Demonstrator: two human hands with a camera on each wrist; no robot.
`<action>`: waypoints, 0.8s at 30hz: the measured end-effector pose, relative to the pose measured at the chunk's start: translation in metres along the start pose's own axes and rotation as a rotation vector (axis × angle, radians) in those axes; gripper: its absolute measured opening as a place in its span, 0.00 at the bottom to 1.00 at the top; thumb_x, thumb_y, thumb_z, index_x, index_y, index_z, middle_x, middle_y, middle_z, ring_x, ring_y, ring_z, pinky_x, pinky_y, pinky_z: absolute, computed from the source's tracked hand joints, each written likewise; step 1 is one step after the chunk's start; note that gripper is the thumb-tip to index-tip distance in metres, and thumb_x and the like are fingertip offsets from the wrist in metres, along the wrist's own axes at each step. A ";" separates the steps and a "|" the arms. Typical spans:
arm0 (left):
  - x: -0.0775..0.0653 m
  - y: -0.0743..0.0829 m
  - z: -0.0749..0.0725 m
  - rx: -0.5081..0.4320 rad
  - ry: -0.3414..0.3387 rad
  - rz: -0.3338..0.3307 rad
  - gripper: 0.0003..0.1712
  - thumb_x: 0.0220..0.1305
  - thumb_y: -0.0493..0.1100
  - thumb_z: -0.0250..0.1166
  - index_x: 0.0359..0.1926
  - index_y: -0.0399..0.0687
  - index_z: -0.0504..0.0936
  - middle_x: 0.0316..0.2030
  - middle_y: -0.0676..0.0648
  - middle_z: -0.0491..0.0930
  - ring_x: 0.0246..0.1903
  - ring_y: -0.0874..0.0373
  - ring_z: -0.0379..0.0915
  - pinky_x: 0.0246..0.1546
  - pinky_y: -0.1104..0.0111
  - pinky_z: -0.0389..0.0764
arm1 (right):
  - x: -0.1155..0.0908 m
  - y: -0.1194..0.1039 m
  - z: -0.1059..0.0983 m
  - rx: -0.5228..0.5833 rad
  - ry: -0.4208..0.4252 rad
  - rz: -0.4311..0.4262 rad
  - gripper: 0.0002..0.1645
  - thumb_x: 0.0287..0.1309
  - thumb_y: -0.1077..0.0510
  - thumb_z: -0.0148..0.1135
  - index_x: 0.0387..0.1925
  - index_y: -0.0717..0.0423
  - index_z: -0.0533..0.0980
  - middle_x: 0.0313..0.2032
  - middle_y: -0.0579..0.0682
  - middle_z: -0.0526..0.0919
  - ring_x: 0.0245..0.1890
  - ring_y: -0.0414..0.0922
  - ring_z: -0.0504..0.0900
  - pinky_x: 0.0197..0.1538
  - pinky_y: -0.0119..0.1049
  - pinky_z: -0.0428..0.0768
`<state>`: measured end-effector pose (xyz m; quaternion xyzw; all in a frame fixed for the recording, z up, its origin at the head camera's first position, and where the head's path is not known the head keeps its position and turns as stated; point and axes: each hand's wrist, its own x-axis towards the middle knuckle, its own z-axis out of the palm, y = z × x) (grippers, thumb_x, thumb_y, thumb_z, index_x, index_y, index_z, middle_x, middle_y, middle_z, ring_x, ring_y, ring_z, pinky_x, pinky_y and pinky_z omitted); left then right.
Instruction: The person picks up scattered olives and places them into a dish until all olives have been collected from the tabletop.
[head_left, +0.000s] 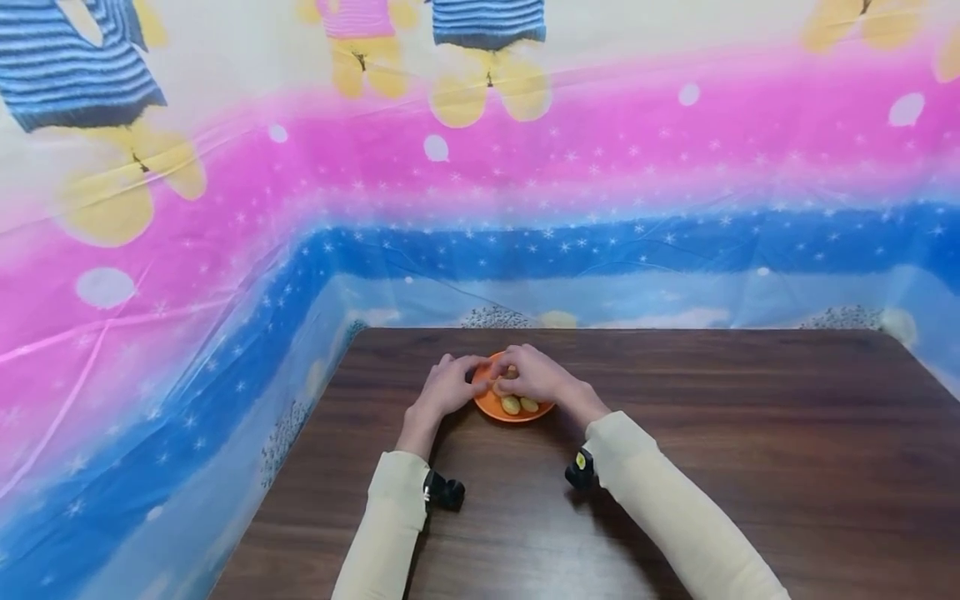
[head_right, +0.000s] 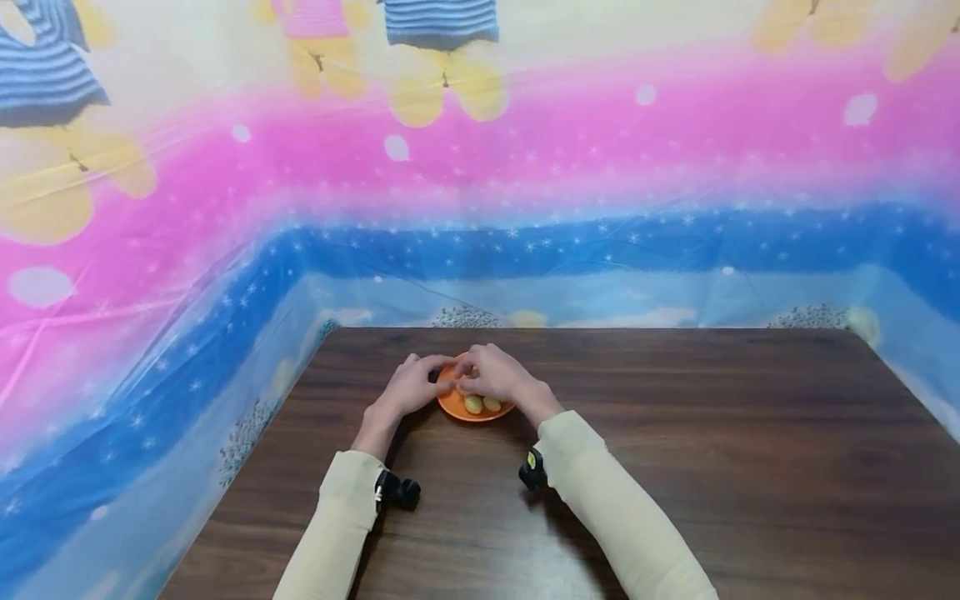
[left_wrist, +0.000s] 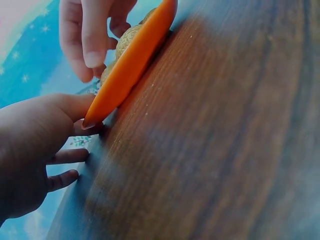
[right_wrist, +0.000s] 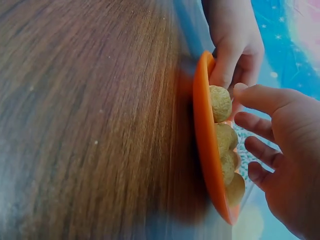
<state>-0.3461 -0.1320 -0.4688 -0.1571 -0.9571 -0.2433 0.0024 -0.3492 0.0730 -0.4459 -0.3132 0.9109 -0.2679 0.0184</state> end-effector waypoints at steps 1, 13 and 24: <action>-0.001 -0.001 0.000 -0.003 -0.001 -0.001 0.26 0.67 0.57 0.64 0.65 0.63 0.77 0.59 0.52 0.79 0.46 0.51 0.64 0.48 0.56 0.69 | -0.001 -0.001 0.000 -0.002 0.006 -0.001 0.09 0.64 0.52 0.65 0.44 0.45 0.85 0.44 0.46 0.81 0.48 0.48 0.74 0.57 0.45 0.75; -0.006 -0.002 -0.004 0.034 -0.029 -0.006 0.25 0.67 0.54 0.64 0.64 0.60 0.78 0.60 0.53 0.78 0.46 0.52 0.65 0.48 0.56 0.70 | -0.026 0.007 -0.014 0.019 0.094 0.043 0.12 0.66 0.50 0.63 0.45 0.49 0.85 0.45 0.48 0.81 0.49 0.48 0.77 0.56 0.48 0.76; -0.006 0.004 -0.014 0.073 -0.067 0.008 0.26 0.69 0.54 0.63 0.66 0.59 0.75 0.65 0.51 0.75 0.56 0.48 0.66 0.59 0.50 0.67 | -0.058 0.033 -0.035 -0.052 0.205 0.058 0.15 0.66 0.49 0.64 0.48 0.52 0.84 0.48 0.49 0.82 0.54 0.51 0.77 0.60 0.52 0.73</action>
